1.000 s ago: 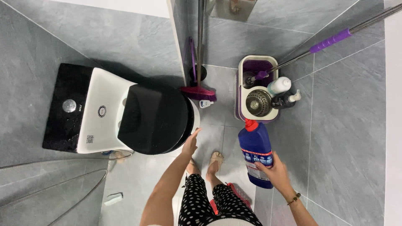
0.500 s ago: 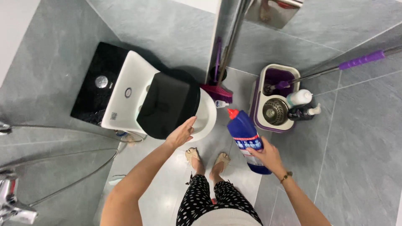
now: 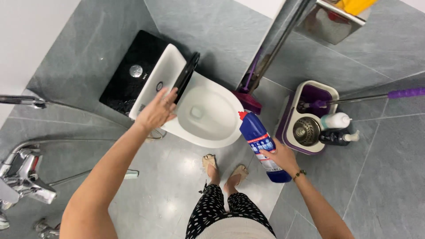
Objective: Cleaning a toilet bowl by applying liquid cleaner and scrubbing with a brush
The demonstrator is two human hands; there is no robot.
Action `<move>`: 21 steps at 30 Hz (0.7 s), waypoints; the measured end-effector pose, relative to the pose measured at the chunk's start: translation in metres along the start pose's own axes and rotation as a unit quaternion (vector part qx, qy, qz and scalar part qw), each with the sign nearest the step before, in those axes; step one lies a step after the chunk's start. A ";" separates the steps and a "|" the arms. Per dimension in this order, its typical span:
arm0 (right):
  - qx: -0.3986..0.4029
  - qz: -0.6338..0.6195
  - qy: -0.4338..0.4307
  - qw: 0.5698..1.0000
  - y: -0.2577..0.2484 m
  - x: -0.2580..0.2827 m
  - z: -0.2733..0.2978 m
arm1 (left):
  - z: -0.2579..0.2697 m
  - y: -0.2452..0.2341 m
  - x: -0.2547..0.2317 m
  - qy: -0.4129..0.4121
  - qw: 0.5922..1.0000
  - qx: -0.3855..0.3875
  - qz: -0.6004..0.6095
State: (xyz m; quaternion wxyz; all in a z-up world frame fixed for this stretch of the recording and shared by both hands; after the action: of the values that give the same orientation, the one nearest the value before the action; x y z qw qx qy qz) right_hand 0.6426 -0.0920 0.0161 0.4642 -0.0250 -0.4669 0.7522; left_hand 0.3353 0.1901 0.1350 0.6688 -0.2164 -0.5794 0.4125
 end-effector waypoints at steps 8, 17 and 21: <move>0.038 0.078 -0.024 0.996 0.010 0.064 -0.056 | 0.040 0.097 0.091 -0.183 0.964 0.187 -0.045; 0.087 0.097 -0.029 0.991 0.022 0.109 -0.107 | 0.036 0.117 0.073 -0.347 0.929 0.084 0.098; 0.101 0.157 -0.051 0.981 0.031 0.108 -0.144 | 0.050 0.069 0.006 -0.412 0.894 -0.036 0.173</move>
State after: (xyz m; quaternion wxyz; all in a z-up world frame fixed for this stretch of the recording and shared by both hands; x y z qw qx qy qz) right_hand 0.6279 0.0795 -0.0448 0.3158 -0.0127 -0.4018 0.8595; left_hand 0.2664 0.2240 0.0977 0.2797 -0.1482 -0.7708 0.5528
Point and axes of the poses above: each hand's wrist, its own z-axis away from the middle knuckle, its own y-axis out of the palm, x = y × z, the point moved 9 cm from there along -z, towards the middle knuckle, and after that the axes turned 6 degrees about y, right-handed, at the moved point
